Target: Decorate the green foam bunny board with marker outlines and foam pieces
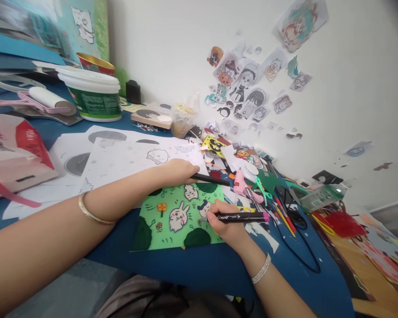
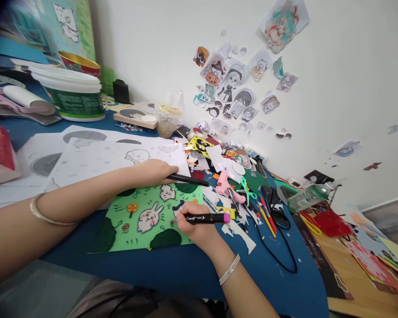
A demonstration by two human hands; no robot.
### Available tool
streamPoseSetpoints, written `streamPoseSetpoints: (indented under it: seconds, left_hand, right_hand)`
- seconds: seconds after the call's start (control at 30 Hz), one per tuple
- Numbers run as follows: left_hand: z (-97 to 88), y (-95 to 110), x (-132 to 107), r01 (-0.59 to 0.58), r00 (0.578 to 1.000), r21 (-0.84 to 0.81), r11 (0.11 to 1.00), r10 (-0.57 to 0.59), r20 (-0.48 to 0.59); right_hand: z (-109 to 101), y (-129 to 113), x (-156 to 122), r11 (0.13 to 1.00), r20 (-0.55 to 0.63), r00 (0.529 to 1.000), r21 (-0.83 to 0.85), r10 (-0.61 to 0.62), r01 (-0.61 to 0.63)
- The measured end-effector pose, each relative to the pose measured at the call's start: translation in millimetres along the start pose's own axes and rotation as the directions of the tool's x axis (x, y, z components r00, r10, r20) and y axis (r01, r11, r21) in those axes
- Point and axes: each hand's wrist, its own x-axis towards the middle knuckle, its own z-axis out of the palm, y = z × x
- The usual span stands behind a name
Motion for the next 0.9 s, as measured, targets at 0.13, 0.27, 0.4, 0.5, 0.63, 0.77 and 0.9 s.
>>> streamPoseSetpoints:
  seconds: [0.13, 0.27, 0.4, 0.5, 0.63, 0.77, 0.9]
  left_hand:
    - [-2.4, 1.6, -1.0, 0.000, 1.000, 0.009, 1.000, 0.000, 0.022]
    - [-3.0, 2.2, -1.2, -0.004, 1.000, 0.012, 1.000, 0.004, 0.019]
    - [-2.1, 1.4, -0.4, -0.006, 1.000, 0.012, 1.000, 0.006, 0.013]
    - [-1.5, 1.0, -0.1, -0.006, 1.000, 0.011, 1.000, 0.006, 0.006]
    - [-1.3, 1.1, -0.1, -0.009, 1.000, 0.008, 1.000, 0.009, 0.003]
    - [-1.0, 0.8, -0.1, -0.008, 1.000, 0.000, 1.000, 0.008, 0.004]
    - [0.2, -0.1, -0.1, -0.007, 1.000, -0.005, 1.000, 0.007, 0.001]
  right_hand:
    - [-1.1, -1.3, 0.8, 1.000, 0.001, 1.000, -0.014, 0.001, -0.001]
    - [-1.8, -1.3, 0.4, 1.000, 0.019, 1.000, 0.009, 0.003, -0.003]
    - [-1.9, -1.1, 0.0, 1.000, 0.002, 1.000, 0.009, 0.009, -0.009]
    - [-1.8, -0.4, -0.9, 0.999, 0.012, 1.000, 0.029, 0.016, -0.016]
    - [-1.9, 0.5, -2.0, 0.998, 0.037, 0.999, 0.059, 0.035, -0.038]
    - [-2.0, 0.5, -2.6, 0.996, 0.032, 0.999, 0.084, 0.027, -0.029]
    - [-1.7, 0.3, -2.6, 0.996, 0.025, 1.000, 0.085, 0.008, -0.010]
